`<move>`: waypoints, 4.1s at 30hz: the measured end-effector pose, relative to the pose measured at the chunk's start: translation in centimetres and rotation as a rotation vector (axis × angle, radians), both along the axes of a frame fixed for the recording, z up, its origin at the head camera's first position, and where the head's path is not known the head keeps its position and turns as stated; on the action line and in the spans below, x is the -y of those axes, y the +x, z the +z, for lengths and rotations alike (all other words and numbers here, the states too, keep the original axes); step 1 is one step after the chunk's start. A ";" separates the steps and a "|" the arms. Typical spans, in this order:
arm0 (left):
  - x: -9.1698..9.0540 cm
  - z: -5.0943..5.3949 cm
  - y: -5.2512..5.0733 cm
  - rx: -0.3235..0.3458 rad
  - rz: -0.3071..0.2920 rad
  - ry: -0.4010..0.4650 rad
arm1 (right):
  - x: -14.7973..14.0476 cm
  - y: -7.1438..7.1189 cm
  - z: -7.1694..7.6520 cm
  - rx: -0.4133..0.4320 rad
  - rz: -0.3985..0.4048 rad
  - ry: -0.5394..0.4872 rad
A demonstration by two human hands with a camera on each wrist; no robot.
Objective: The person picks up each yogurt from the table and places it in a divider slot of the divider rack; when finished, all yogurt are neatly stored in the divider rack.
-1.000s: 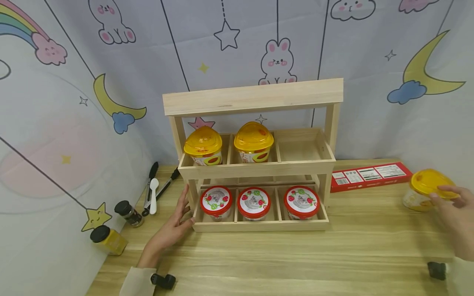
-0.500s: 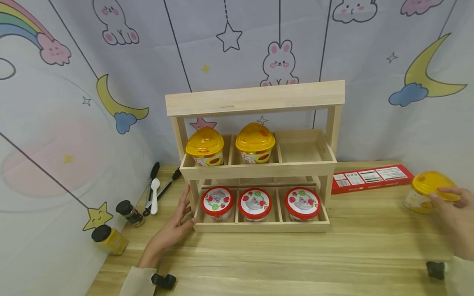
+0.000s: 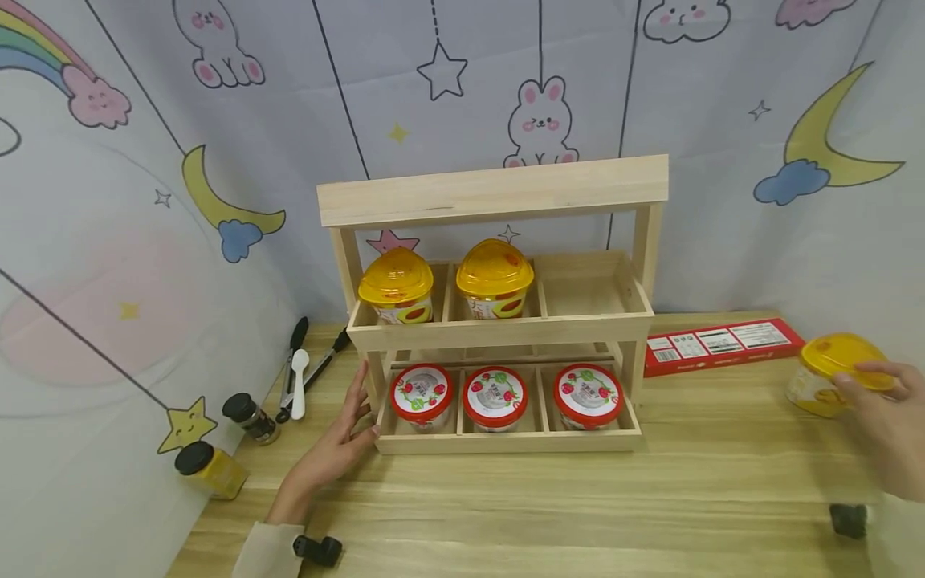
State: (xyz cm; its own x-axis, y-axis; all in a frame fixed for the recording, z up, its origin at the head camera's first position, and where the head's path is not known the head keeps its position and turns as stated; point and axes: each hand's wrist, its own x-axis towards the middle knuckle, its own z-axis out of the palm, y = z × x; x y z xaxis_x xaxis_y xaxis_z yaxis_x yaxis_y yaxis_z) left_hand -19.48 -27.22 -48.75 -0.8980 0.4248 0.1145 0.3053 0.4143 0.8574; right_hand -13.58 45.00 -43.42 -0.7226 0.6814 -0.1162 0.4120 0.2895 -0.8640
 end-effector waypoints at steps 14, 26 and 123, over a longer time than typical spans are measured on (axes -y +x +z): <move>0.1 -0.1 0.1 -0.001 0.013 -0.013 | 0.6 0.2 0.7 -0.144 -0.069 -0.110; 0.1 -0.2 -0.1 0.004 0.011 -0.008 | 3.1 0.0 3.1 -0.298 -0.012 0.007; 0.0 -0.1 0.1 0.010 0.021 -0.019 | 20.7 -1.8 14.4 -0.726 0.506 0.020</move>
State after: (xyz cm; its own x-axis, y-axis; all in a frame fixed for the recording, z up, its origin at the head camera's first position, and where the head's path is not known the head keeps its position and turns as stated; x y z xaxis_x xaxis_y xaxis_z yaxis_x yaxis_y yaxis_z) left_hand -19.35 -27.22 -48.86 -0.9079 0.4077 0.0975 0.2877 0.4369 0.8523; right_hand -15.39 24.31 -29.04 -0.8290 0.2566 0.4969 -0.4178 0.3065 -0.8553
